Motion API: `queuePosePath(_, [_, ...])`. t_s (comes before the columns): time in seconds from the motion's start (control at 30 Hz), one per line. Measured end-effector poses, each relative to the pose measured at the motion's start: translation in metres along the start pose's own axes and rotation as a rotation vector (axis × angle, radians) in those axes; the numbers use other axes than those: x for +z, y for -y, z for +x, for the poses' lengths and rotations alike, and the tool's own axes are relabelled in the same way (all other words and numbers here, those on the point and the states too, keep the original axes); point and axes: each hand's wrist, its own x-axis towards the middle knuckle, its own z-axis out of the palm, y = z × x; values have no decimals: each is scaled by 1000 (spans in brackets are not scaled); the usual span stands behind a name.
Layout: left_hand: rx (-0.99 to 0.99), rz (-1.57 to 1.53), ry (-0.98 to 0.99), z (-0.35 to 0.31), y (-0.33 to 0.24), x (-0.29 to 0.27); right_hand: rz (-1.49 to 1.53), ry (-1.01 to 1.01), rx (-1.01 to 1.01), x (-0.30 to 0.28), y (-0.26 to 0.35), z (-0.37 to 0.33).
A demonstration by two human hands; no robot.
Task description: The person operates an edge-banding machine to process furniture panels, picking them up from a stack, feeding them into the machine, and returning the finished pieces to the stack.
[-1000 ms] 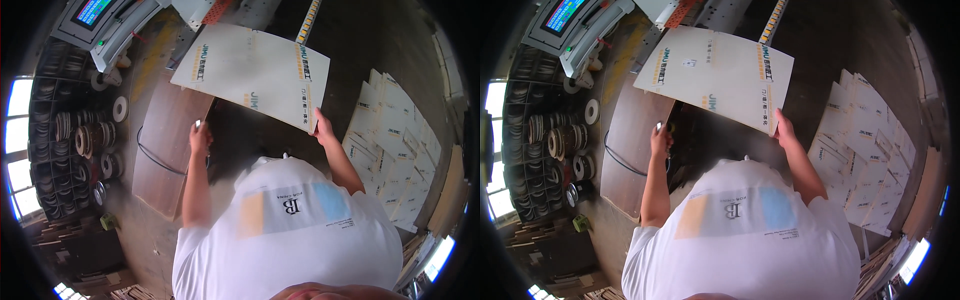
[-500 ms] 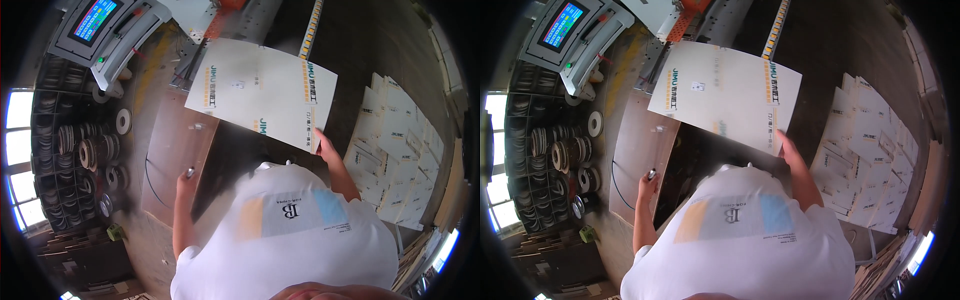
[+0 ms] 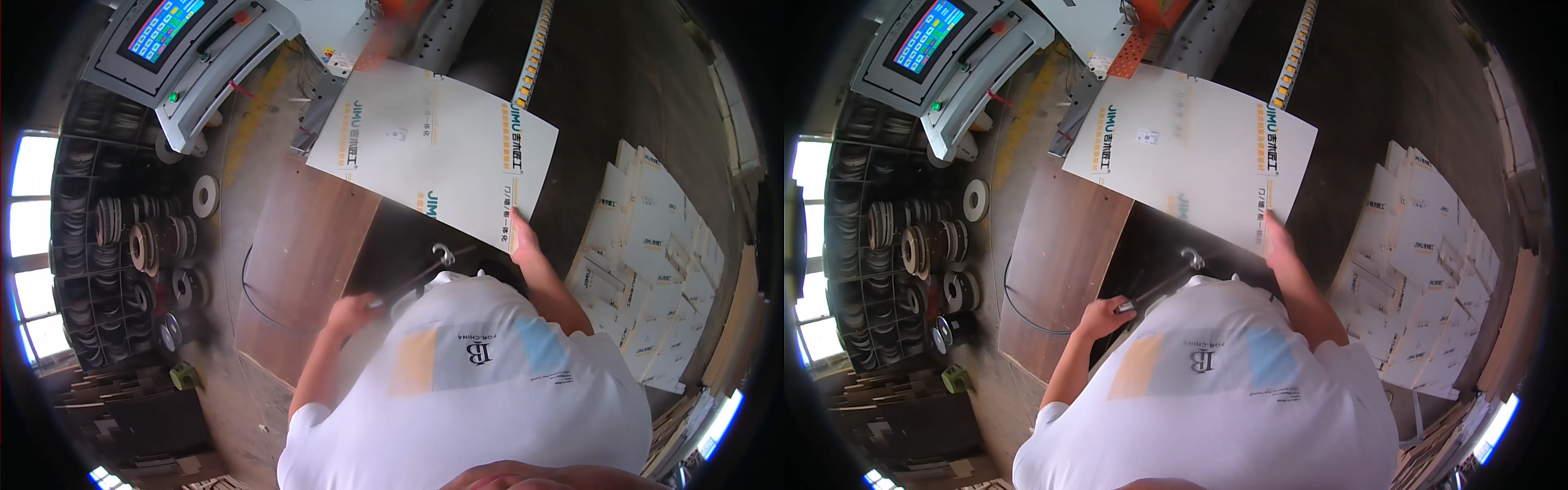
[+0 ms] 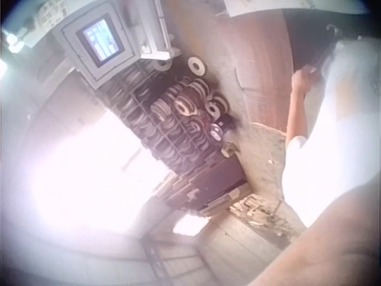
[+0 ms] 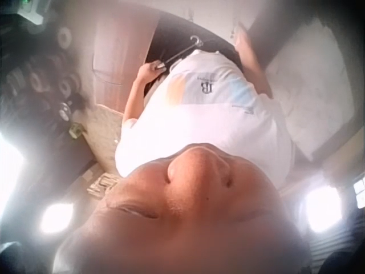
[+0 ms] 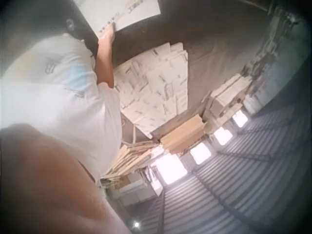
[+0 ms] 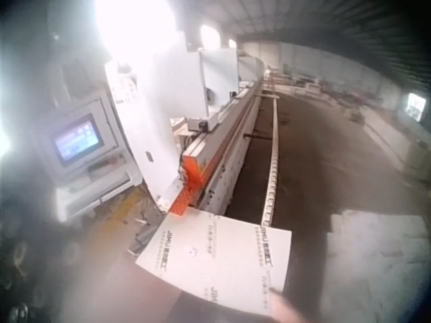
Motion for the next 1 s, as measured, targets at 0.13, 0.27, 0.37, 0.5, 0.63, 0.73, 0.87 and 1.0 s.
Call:
queuePosePath(0.13, [-330,-376,-167,-8,0,2,-38,-77,-48,0,12,8])
queuePosePath(0.27, [-435,-459,-283,-3,22,14,2,-46,-80,5,35,31])
queuePosePath(0.37, [-403,-292,-302,0,-7,8,-3,-44,-68,13,62,51])
queuePosePath(0.5, [-389,-234,-319,8,-42,1,41,-20,-137,28,103,76])
queuePosePath(0.63, [-352,-115,-321,17,-83,-15,152,9,-191,19,132,113])
queuePosePath(0.73, [-261,-92,-297,30,-97,-1,56,-166,-207,41,156,96])
queuePosePath(0.87, [-172,101,-117,71,-129,21,324,17,-287,11,170,100])
queuePosePath(1.0, [-64,210,96,125,-181,55,149,-72,-341,-122,157,81])
